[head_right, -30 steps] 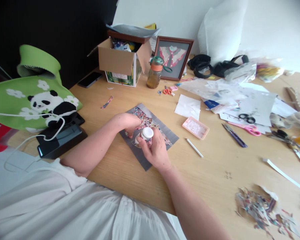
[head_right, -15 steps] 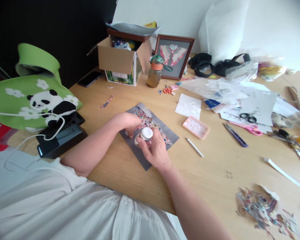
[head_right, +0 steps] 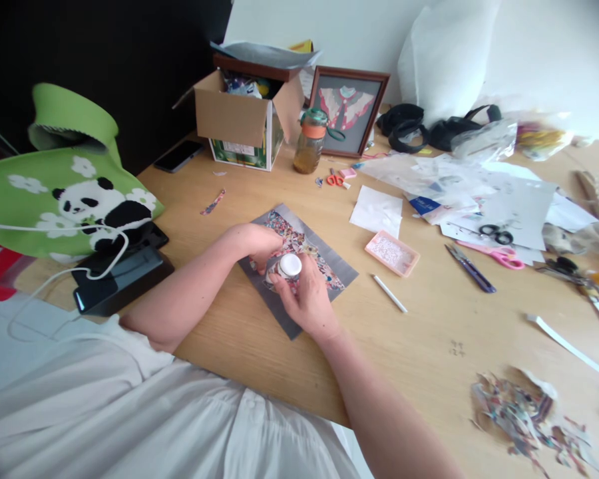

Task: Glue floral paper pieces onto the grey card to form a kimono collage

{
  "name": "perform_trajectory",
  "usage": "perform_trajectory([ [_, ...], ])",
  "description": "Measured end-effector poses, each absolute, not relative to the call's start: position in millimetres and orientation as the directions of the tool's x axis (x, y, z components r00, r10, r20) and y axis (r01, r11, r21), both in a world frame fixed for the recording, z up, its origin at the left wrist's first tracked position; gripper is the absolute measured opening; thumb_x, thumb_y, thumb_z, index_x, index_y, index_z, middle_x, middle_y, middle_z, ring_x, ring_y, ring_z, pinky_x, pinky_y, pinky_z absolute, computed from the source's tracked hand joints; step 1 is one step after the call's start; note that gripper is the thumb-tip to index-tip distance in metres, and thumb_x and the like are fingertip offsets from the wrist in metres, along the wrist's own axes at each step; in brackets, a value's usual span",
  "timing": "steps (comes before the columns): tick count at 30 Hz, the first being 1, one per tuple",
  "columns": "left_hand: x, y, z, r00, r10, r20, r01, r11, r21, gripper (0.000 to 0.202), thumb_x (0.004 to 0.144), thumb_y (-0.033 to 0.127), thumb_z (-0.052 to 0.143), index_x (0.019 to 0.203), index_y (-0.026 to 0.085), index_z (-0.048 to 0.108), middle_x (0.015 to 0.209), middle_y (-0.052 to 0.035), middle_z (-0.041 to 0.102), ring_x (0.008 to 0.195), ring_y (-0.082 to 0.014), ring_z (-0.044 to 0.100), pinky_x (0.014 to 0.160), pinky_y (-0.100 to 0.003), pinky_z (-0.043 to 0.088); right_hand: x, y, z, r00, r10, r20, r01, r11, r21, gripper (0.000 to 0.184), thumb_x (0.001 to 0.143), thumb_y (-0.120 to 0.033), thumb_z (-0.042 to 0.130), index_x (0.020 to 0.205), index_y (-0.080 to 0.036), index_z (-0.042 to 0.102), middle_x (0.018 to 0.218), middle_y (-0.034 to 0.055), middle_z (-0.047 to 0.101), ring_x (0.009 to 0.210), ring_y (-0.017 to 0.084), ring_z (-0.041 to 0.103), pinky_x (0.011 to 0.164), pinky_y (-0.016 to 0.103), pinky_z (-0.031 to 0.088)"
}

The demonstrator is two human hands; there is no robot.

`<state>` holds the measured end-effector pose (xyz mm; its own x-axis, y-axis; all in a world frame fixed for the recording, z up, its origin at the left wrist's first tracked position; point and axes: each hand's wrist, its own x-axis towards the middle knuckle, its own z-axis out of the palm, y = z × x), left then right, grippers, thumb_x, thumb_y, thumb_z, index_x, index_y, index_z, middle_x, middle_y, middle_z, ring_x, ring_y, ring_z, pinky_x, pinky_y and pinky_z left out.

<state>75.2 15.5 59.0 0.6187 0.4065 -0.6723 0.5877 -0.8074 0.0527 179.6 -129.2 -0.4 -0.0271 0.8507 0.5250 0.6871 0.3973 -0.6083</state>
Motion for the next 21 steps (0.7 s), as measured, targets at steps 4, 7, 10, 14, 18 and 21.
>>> perform_trajectory([
  [4, 75.1, 15.5, 59.4, 0.608, 0.396, -0.688, 0.593, -0.803, 0.063, 0.038, 0.061, 0.039, 0.085, 0.090, 0.017, 0.076, 0.083, -0.0087, 0.074, 0.081, -0.0271, 0.067, 0.082, -0.036, 0.052, 179.3, -129.3, -0.6, 0.007, 0.856, 0.518, 0.685, 0.373, -0.626, 0.020, 0.096, -0.039, 0.055, 0.093, -0.022, 0.046, 0.082, 0.0041, 0.055, 0.074, 0.021, 0.054, 0.067, 0.034, 0.045],
  [7, 75.0, 15.7, 59.7, 0.613, 0.392, -0.686, 0.588, -0.806, 0.064, 0.037, 0.062, 0.040, 0.085, 0.088, 0.016, 0.075, 0.081, -0.0091, 0.074, 0.081, -0.0286, 0.068, 0.082, -0.037, 0.052, 179.4, -129.4, -0.9, 0.000, 0.858, 0.514, 0.682, 0.376, -0.628, 0.020, 0.096, -0.039, 0.056, 0.092, -0.022, 0.045, 0.082, 0.0039, 0.055, 0.073, 0.021, 0.053, 0.066, 0.034, 0.044],
  [10, 75.0, 15.7, 59.8, 0.618, 0.391, -0.682, 0.585, -0.808, 0.066, 0.039, 0.062, 0.042, 0.085, 0.090, 0.017, 0.075, 0.080, -0.0086, 0.073, 0.083, -0.0292, 0.068, 0.083, -0.037, 0.052, 179.9, -129.2, -1.3, 0.011, 0.857, 0.516, 0.681, 0.371, -0.631, 0.020, 0.095, -0.039, 0.056, 0.093, -0.022, 0.046, 0.081, 0.0039, 0.054, 0.073, 0.021, 0.054, 0.065, 0.034, 0.044],
  [14, 74.7, 14.7, 61.1, 0.616, 0.406, -0.675, 0.589, -0.807, 0.053, 0.049, 0.062, 0.044, 0.085, 0.101, 0.017, 0.073, 0.084, -0.0093, 0.074, 0.085, -0.0296, 0.068, 0.082, -0.036, 0.052, 182.0, -127.9, -2.5, 0.030, 0.852, 0.523, 0.704, 0.353, -0.616, 0.021, 0.096, -0.040, 0.055, 0.092, -0.022, 0.046, 0.080, 0.0033, 0.053, 0.072, 0.021, 0.053, 0.065, 0.034, 0.043],
  [18, 74.4, 13.7, 63.8, 0.627, 0.400, -0.668, 0.572, -0.819, 0.047, 0.051, 0.062, 0.044, 0.085, 0.102, 0.015, 0.072, 0.081, -0.0099, 0.073, 0.080, -0.0290, 0.067, 0.074, -0.036, 0.052, 184.4, -126.8, -2.8, 0.075, 0.846, 0.528, 0.728, 0.315, -0.608, 0.022, 0.095, -0.041, 0.056, 0.090, -0.022, 0.046, 0.078, 0.0026, 0.051, 0.071, 0.021, 0.051, 0.063, 0.033, 0.040],
  [21, 74.5, 14.3, 63.1, 0.641, 0.398, -0.657, 0.555, -0.831, 0.039, 0.046, 0.062, 0.044, 0.084, 0.097, 0.015, 0.073, 0.076, -0.0092, 0.072, 0.075, -0.0282, 0.067, 0.070, -0.035, 0.052, 184.7, -127.3, -1.7, 0.077, 0.851, 0.520, 0.724, 0.311, -0.616, 0.022, 0.095, -0.041, 0.055, 0.089, -0.022, 0.046, 0.077, 0.0022, 0.051, 0.069, 0.020, 0.051, 0.063, 0.033, 0.040],
])
